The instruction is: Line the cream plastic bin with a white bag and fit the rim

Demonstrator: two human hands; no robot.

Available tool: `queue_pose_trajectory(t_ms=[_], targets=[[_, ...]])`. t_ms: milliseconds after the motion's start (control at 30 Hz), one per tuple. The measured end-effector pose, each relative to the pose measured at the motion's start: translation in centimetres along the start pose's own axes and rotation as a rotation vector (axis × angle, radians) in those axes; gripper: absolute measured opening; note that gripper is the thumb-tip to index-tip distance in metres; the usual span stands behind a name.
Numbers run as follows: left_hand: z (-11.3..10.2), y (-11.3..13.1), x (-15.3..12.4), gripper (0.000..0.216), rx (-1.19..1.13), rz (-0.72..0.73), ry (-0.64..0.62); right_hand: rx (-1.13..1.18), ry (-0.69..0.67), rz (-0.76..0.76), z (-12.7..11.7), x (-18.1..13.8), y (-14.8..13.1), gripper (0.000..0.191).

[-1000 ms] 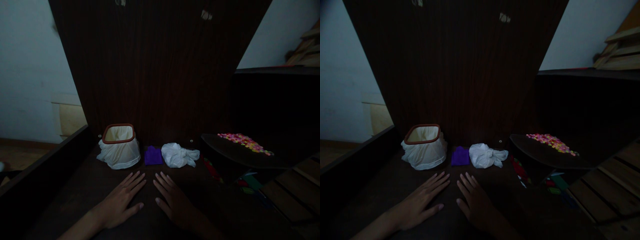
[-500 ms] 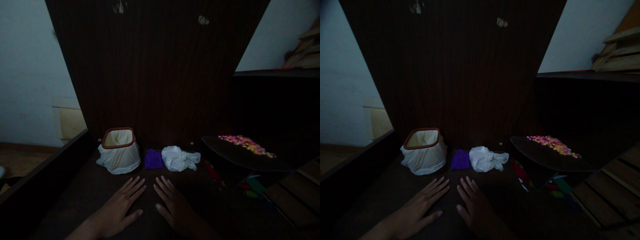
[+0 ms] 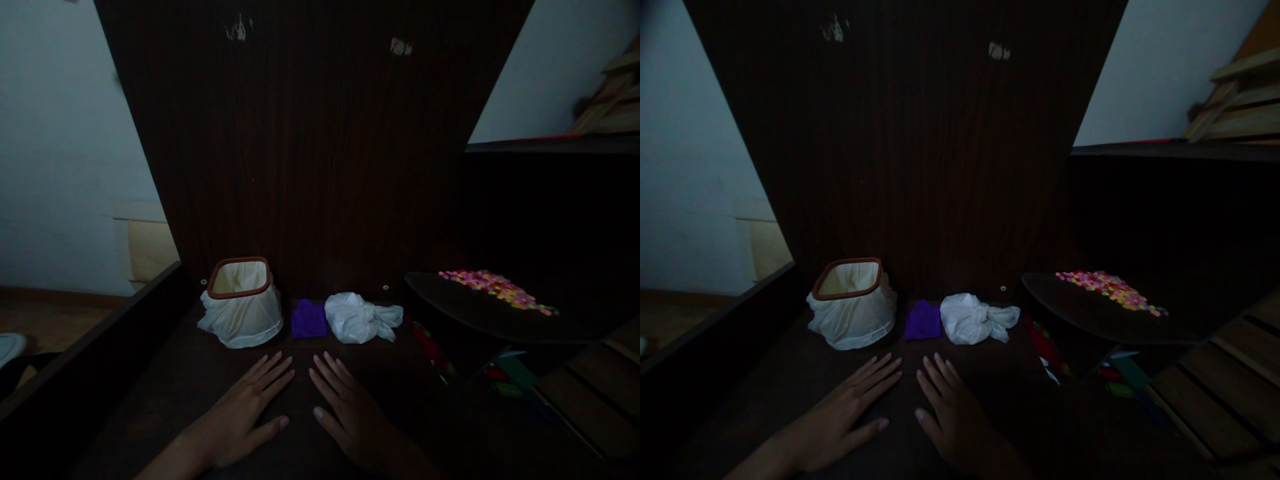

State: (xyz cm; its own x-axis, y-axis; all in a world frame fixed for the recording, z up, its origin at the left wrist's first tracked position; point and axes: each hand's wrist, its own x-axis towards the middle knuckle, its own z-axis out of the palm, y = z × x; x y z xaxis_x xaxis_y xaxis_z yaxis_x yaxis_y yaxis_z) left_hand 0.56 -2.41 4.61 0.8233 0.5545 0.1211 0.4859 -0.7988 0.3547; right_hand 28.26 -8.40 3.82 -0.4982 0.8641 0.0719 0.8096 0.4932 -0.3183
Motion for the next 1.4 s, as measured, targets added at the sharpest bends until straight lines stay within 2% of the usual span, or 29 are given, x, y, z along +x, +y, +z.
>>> queue_pose_trajectory(t_ms=[333, 733, 1033, 1133, 1233, 1333, 1400], targets=[[-0.2, 0.2, -0.2, 0.066, 0.023, -0.020, -0.043, 0.000, 0.006, -0.001, 0.3, -0.2, 0.1, 0.058], [-0.3, 0.4, 0.0, 0.066, 0.023, 0.020, 0.021, 0.060, 0.054, -0.036, 0.2, -0.3, 0.4, 0.058], [-0.2, 0.4, 0.1, 0.064, 0.179, 0.105, 0.096, 0.064, 0.030, -0.031, 0.0, -0.2, 0.3, 0.059], [-1.2, 0.7, 0.4, 0.052, 0.305, 0.258, 0.242, 0.051, 0.027, -0.030, 0.0, -0.2, 0.3, 0.058], [-3.3, 0.7, 0.3, 0.050, 0.410, 0.328, 0.548, 0.042, 0.051, -0.041, 0.0, -0.2, 0.3, 0.057], [-5.7, -0.2, 0.0, 0.062, 0.471, 0.195, 0.845, 0.044, 0.047, -0.047, -0.1, -0.3, 0.2, 0.058], [-6.9, -1.3, -0.4, 0.070, 0.482, 0.064, 0.977, 0.043, 0.031, -0.038, -0.2, -0.2, 0.1, 0.058]])
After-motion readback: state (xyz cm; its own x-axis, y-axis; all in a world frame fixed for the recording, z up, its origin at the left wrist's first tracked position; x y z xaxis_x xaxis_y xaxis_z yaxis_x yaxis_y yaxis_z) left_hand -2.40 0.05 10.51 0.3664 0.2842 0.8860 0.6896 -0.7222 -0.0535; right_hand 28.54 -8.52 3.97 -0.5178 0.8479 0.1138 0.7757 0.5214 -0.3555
